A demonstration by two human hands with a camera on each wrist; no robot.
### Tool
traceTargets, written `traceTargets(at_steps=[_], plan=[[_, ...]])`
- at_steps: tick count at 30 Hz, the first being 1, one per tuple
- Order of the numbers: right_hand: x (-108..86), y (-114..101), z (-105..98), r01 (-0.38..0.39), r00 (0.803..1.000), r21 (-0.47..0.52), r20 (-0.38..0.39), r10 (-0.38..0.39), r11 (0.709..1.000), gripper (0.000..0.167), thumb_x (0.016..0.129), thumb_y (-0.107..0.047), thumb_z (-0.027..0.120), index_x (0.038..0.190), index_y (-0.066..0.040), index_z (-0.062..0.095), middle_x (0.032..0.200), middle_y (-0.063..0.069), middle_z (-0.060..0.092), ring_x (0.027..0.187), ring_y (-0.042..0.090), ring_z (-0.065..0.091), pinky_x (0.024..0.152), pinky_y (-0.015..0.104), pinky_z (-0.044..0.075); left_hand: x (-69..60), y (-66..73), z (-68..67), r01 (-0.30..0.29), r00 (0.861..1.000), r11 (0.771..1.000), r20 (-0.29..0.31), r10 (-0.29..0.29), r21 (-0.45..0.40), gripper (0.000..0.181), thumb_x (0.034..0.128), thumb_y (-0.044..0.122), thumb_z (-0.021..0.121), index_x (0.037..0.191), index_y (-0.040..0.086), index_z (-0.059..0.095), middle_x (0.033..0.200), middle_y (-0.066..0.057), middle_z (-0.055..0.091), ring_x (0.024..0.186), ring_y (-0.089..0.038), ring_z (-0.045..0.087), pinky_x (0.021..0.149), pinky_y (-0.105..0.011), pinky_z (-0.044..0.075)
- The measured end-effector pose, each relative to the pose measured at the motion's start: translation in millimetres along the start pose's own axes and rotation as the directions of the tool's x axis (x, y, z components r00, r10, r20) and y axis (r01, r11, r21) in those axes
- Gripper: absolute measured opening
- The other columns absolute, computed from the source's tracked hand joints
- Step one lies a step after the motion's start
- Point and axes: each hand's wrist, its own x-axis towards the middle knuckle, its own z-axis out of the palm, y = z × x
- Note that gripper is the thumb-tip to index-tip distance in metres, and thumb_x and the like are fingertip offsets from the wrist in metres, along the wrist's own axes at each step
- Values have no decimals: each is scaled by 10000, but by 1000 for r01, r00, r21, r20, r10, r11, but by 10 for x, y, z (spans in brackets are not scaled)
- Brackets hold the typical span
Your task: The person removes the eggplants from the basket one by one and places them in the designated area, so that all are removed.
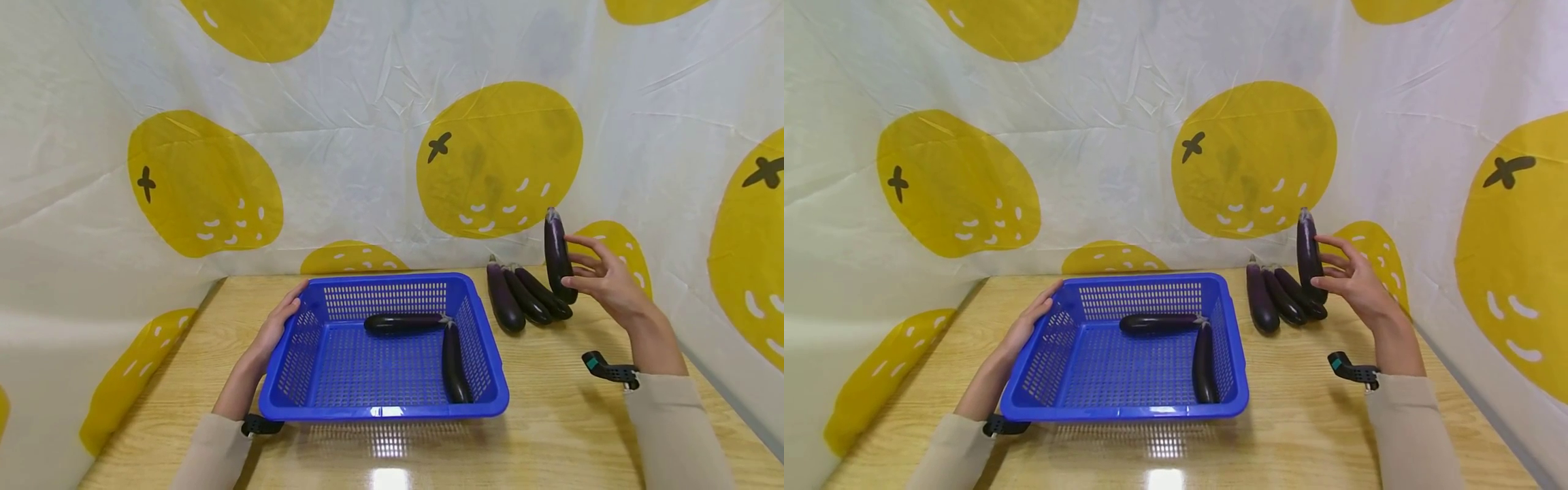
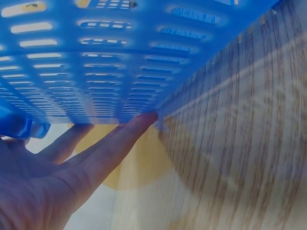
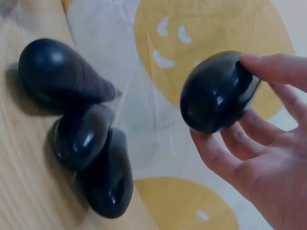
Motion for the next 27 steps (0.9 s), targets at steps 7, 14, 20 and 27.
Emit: traceTargets(at_steps=[7,14,20,27], plan=[[-40,82,-120,-70,994,-66,-89,64,995,672,981,93,590,1561,-191,406,1277,-115,606,1043,47,637,813,166,543,1,2,2,6,1000,1000,-8,-6,4,553,1146,367,243,1679,286,120,1755,-54,101,1594,-318,140,1251,-515,163],[-63,192,-226,-156,972,-353,-220,80,922,640,987,-60,678,1570,-187,446,1189,-270,560,1024,-79,568,804,89,499,2,5,5,13,1000,1000,-6,-13,6,550,1146,366,243,1678,295,122,1754,-42,105,1589,-305,152,1219,-440,213],[-55,314,-291,-214,960,-467,-262,97,858,680,988,-69,679,1601,-104,388,1321,-8,586,975,-134,543,787,95,510,6,2,1,9,1000,1000,-5,-9,7,554,1146,361,243,1680,281,117,1753,-48,104,1587,-303,151,1218,-437,211],[-72,412,-314,-264,954,-540,-266,136,799,709,963,40,638,1592,35,310,1492,446,401,1155,366,596,741,91,497,8,2,-3,16,1000,1000,1,-16,7,559,1146,366,243,1681,277,108,1752,-45,104,1583,-299,159,1151,-328,276]])
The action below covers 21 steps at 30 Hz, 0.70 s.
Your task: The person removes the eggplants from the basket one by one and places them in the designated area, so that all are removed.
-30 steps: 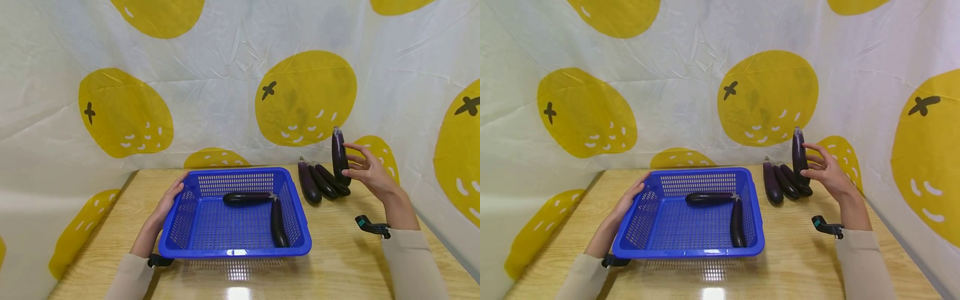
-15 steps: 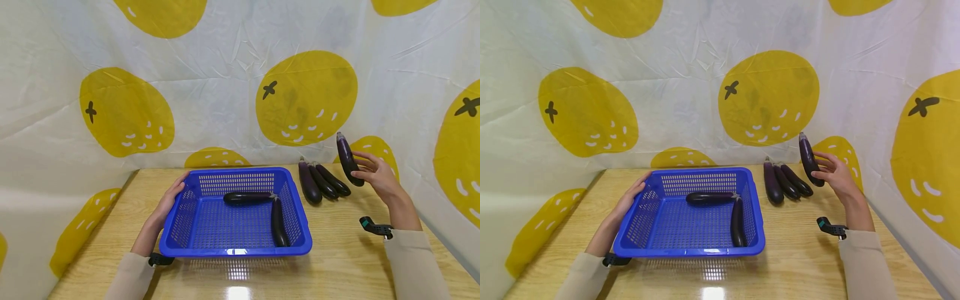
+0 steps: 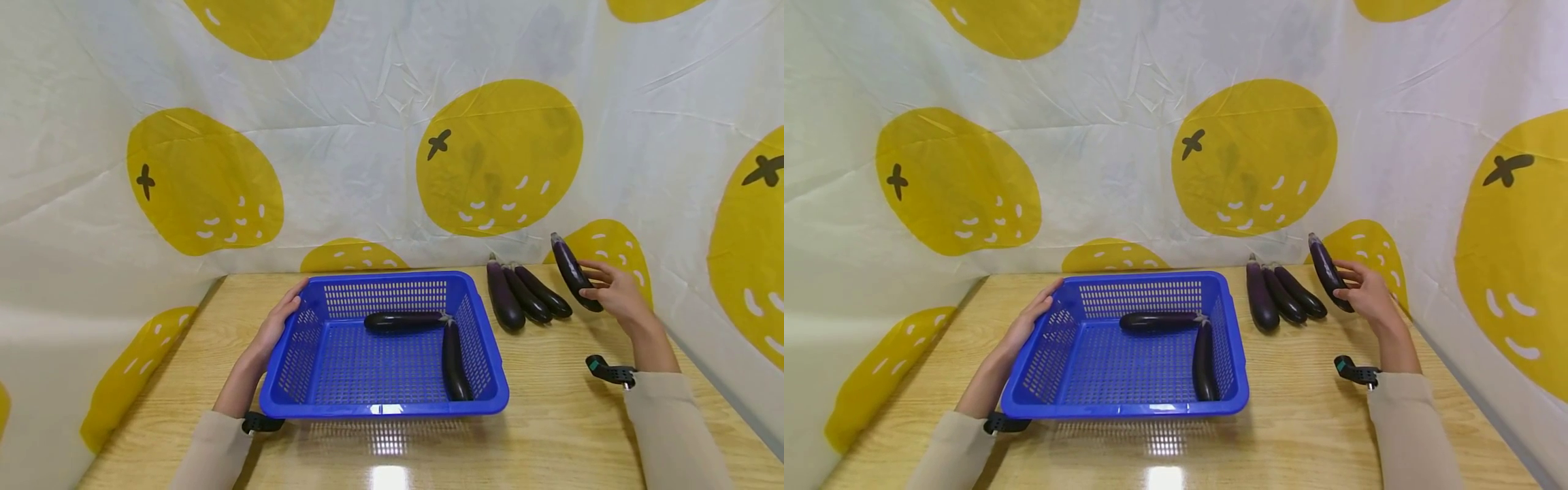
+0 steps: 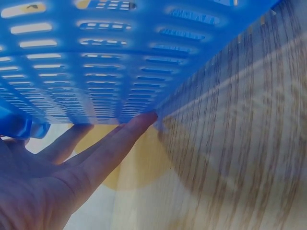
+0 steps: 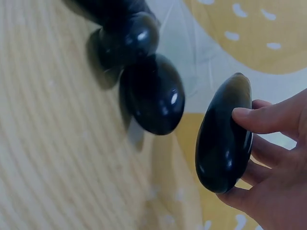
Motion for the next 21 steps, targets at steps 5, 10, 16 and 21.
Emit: traceTargets(at_steps=[5,10,16,21], plan=[[15,71,23,-11,999,1,33,11,1000,719,959,79,612,1595,51,277,1524,445,359,1323,597,426,743,62,465,0,-5,-2,-6,1000,1000,2,6,3,559,1145,377,243,1680,285,107,1753,-47,98,1588,-308,147,1211,-429,227],[25,141,43,-23,999,11,38,22,1000,746,953,97,611,1611,11,269,1550,426,337,1358,614,384,748,47,443,0,-9,-4,-15,1000,1000,10,15,-2,561,1145,378,242,1680,289,98,1756,-50,78,1597,-321,119,1253,-527,157],[18,197,67,-24,1000,40,19,23,999,824,916,131,627,1626,-32,243,1525,464,327,1341,671,381,728,59,454,-7,-1,1,-17,1000,1000,7,17,0,558,1147,367,245,1680,280,105,1757,-52,73,1600,-323,113,1265,-552,137],[19,230,94,29,1000,31,0,-29,999,697,889,167,619,1526,4,387,1519,432,357,1298,620,434,733,73,471,-11,-1,-3,-13,1000,1000,4,13,8,554,1146,373,240,1679,293,112,1757,-54,78,1597,-328,125,1257,-549,155]])
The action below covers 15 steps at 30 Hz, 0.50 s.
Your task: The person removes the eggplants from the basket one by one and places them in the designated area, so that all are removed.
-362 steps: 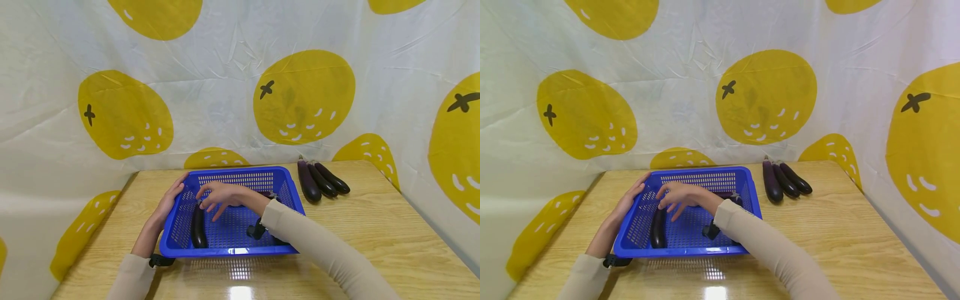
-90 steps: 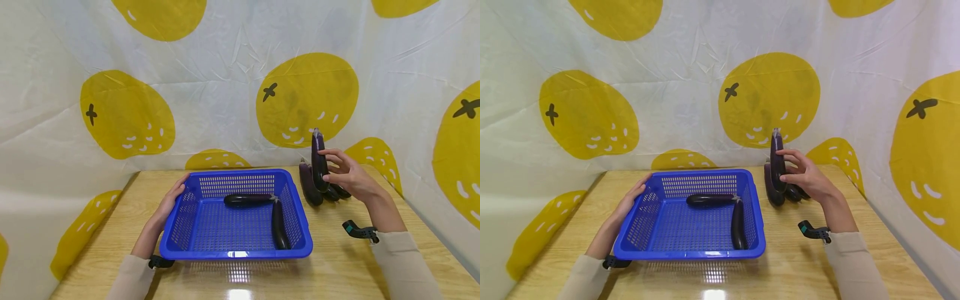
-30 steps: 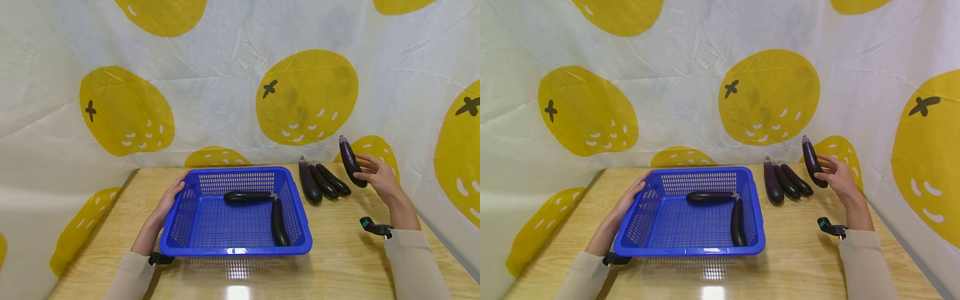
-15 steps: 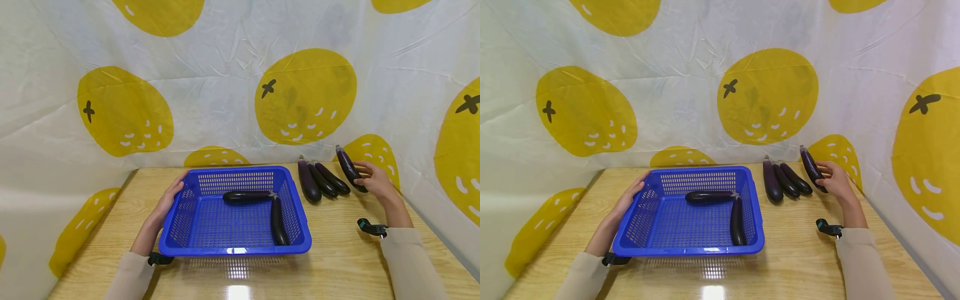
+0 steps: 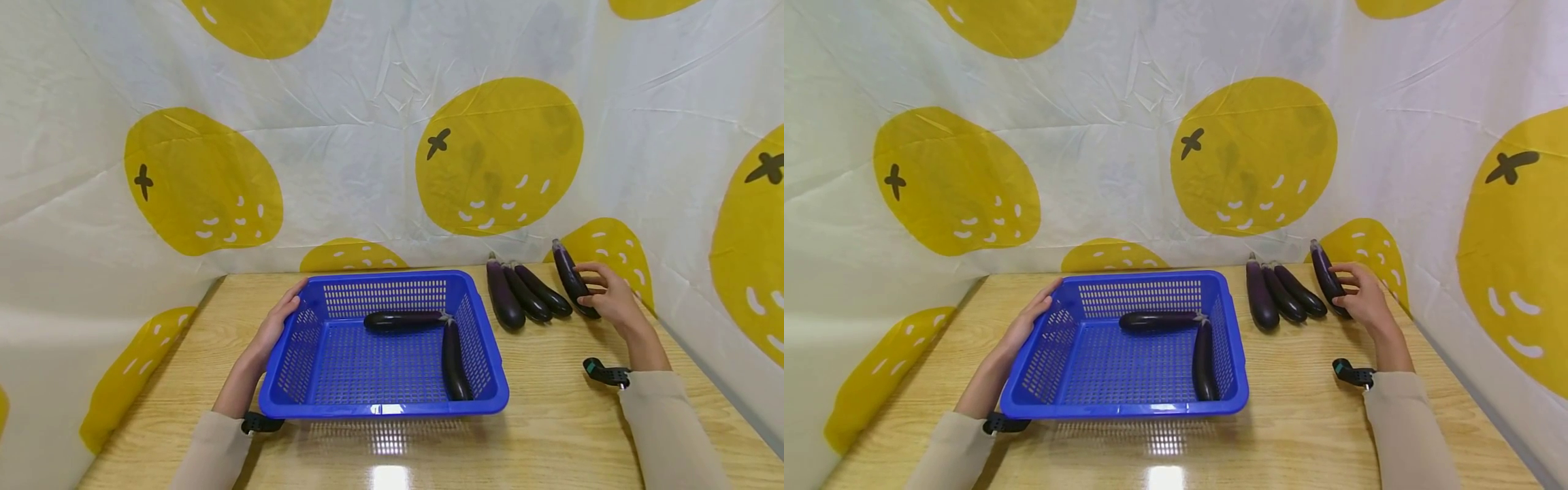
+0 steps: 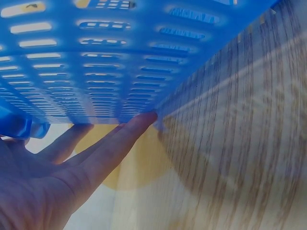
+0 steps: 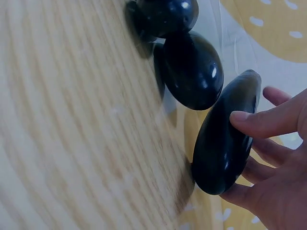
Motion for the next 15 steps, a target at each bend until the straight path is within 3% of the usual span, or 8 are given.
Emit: traceTargets(at_steps=[2,4,9,11,15], plan=[[2,10,7,17,1000,-31,-1,-17,999,604,893,158,614,1463,38,452,1525,400,369,1293,594,441,737,80,473,3,-4,-2,2,1000,1000,0,-2,2,552,1146,375,237,1678,298,113,1757,-50,82,1596,-327,130,1254,-545,159],[6,10,10,25,1000,-73,5,-24,997,541,903,147,607,1427,59,505,1523,374,390,1316,577,432,843,219,547,7,-10,-5,3,1000,1000,-3,-3,6,550,1146,378,237,1678,301,118,1756,-44,84,1598,-326,127,1257,-547,156],[-1,-12,-7,19,999,-131,42,-13,991,516,922,116,599,1433,77,539,1546,363,407,1409,591,348,878,150,486,12,-19,-9,7,1000,1000,-8,-7,9,548,1146,376,238,1677,302,123,1757,-40,80,1603,-323,115,1267,-550,136],[-2,-13,-19,12,999,-132,54,-5,991,529,918,110,604,1441,73,535,1559,369,387,1413,613,332,764,42,391,8,-15,-8,8,1000,1000,-6,-8,10,550,1146,379,235,1677,303,116,1758,-44,75,1604,-325,115,1266,-546,139],[2,2,-31,5,998,-137,68,4,991,586,870,133,612,1446,68,532,1569,367,372,1403,633,342,767,125,470,9,-12,-10,7,1000,1000,-4,-7,6,551,1146,379,235,1677,302,113,1758,-44,72,1604,-325,112,1268,-545,136]])
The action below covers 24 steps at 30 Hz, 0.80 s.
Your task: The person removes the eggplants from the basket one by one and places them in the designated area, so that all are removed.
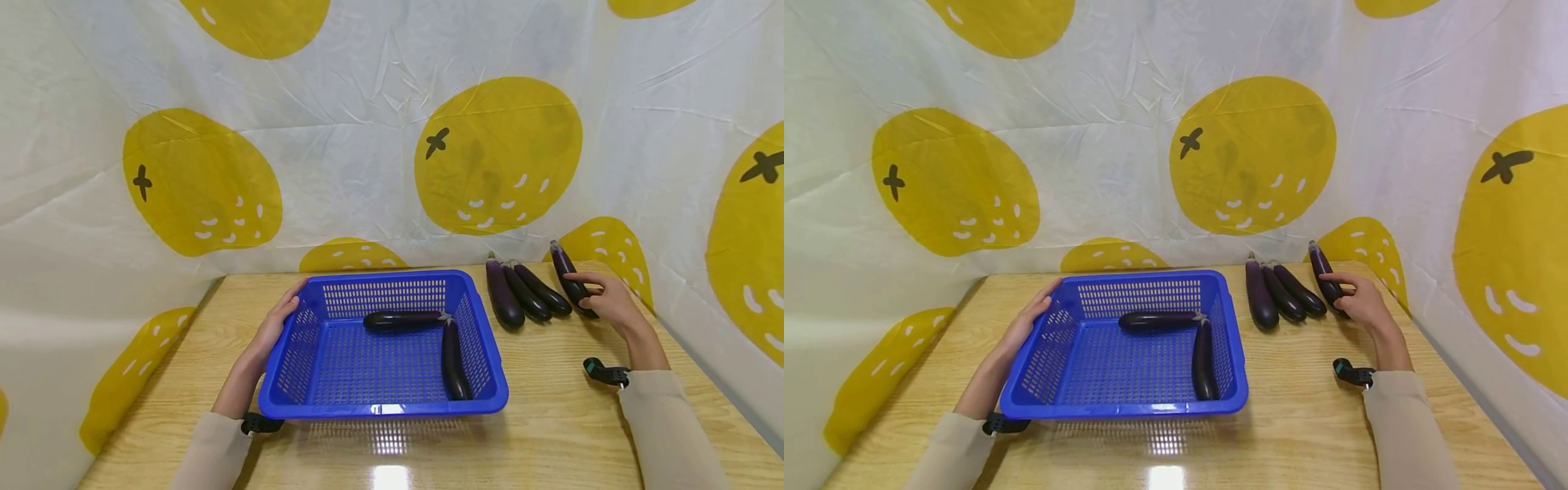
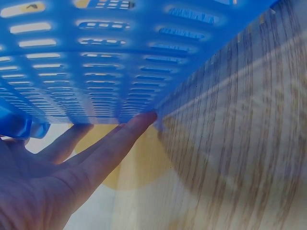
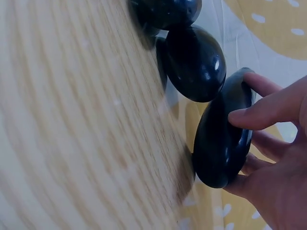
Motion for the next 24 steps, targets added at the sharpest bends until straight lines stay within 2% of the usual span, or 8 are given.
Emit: traceTargets(at_steps=[8,10,12,14,15,17,19,24], plan=[[-19,-29,22,27,1000,-7,8,-27,1000,573,828,154,590,1398,95,560,1523,366,426,1376,596,392,770,85,443,10,-13,-1,-9,1000,1000,-5,9,-11,552,1147,361,246,1679,278,122,1758,-33,73,1608,-310,89,1278,-548,102],[-23,-43,27,22,1000,-24,8,-22,999,566,832,141,590,1395,88,566,1516,355,442,1376,578,399,845,181,491,9,-9,-1,-9,1000,1000,-6,9,-11,556,1146,357,248,1680,271,118,1758,-31,69,1608,-302,82,1279,-541,96],[-26,-50,28,21,1000,-34,10,-21,999,554,848,137,583,1399,88,563,1516,352,446,1384,570,394,949,345,526,12,-5,-2,-9,1000,1000,-8,9,-9,556,1147,356,248,1680,270,117,1758,-29,70,1608,-296,79,1279,-534,91],[-30,-51,36,19,1000,-43,14,-18,999,535,873,129,567,1406,85,555,1517,359,439,1380,583,391,929,393,525,10,-5,0,-8,1000,1000,-12,8,-8,554,1146,356,250,1679,274,125,1757,-25,74,1608,-291,80,1280,-528,89],[-32,-49,39,22,1000,-47,16,-21,999,526,885,128,556,1410,88,549,1516,364,437,1378,587,388,928,378,517,11,-4,0,-8,1000,1000,-12,8,-7,553,1146,358,250,1679,276,126,1757,-22,76,1607,-288,82,1279,-525,90],[-33,-42,45,25,1000,-50,15,-24,998,504,909,129,535,1412,92,540,1509,378,432,1363,601,389,869,247,501,13,-2,2,-8,1000,1000,-13,8,-9,552,1146,363,252,1678,281,130,1756,-19,81,1606,-284,90,1278,-519,95],[-33,-39,52,23,1000,-55,8,-22,998,496,923,128,527,1417,94,528,1487,397,444,1339,609,411,772,115,403,15,-2,3,-6,1000,1000,-14,6,-9,551,1146,367,253,1678,286,132,1756,-14,83,1605,-279,96,1276,-512,100],[-28,-44,73,1,1000,-30,6,-1,1000,577,930,137,534,1494,107,415,1461,458,428,1335,623,422,735,33,359,10,-5,2,-2,1000,1000,-14,1,-7,552,1146,367,251,1678,286,127,1757,-16,79,1606,-284,93,1278,-518,101]])
